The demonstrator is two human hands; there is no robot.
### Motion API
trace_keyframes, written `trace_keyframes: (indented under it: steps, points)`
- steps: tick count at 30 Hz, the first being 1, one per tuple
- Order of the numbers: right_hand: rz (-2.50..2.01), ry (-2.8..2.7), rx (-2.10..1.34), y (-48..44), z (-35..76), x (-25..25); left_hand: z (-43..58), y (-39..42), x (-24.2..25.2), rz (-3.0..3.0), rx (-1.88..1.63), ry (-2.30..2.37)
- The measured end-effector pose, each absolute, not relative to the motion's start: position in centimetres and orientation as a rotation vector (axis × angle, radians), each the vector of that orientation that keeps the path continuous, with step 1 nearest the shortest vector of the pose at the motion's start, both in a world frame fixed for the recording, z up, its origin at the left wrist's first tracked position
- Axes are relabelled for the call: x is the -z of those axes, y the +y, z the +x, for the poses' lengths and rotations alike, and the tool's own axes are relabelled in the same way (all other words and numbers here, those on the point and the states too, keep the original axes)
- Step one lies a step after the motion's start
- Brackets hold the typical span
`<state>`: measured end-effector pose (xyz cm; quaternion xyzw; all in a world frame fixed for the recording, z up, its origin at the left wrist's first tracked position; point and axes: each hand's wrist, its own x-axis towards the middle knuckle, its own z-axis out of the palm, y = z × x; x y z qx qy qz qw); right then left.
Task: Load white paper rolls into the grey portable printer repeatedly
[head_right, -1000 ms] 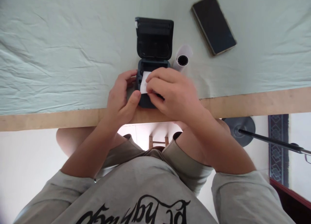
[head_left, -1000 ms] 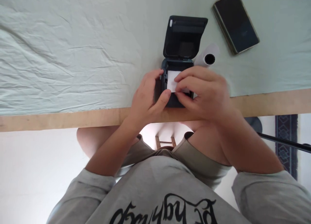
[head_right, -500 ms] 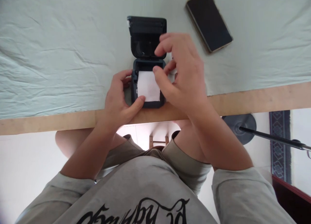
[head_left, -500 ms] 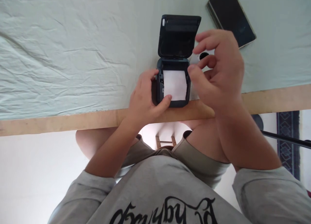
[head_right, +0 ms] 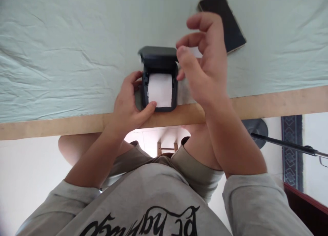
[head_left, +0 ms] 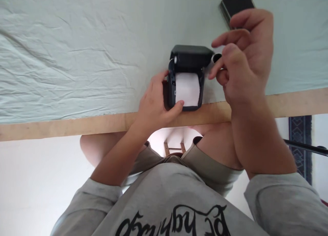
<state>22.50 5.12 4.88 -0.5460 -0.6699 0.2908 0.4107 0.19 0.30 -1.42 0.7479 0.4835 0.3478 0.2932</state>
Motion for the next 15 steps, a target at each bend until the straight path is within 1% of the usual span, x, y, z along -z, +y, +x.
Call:
trace_keyframes:
  steps: [4,9,15]
  points:
    - [-1.359,-1.522,-0.798,4.4,23.4,-4.2,0.4,0.2,1.7,1.971,-0.956,1.282]
    - [-1.534,-1.686,-0.915,4.2,24.0,-3.1,0.4,0.3,1.2,2.075,-0.98,1.249]
    - [-1.586,-1.887,-1.003,5.2,24.3,-2.4,0.0,0.5,0.8,2.106,-0.916,1.181]
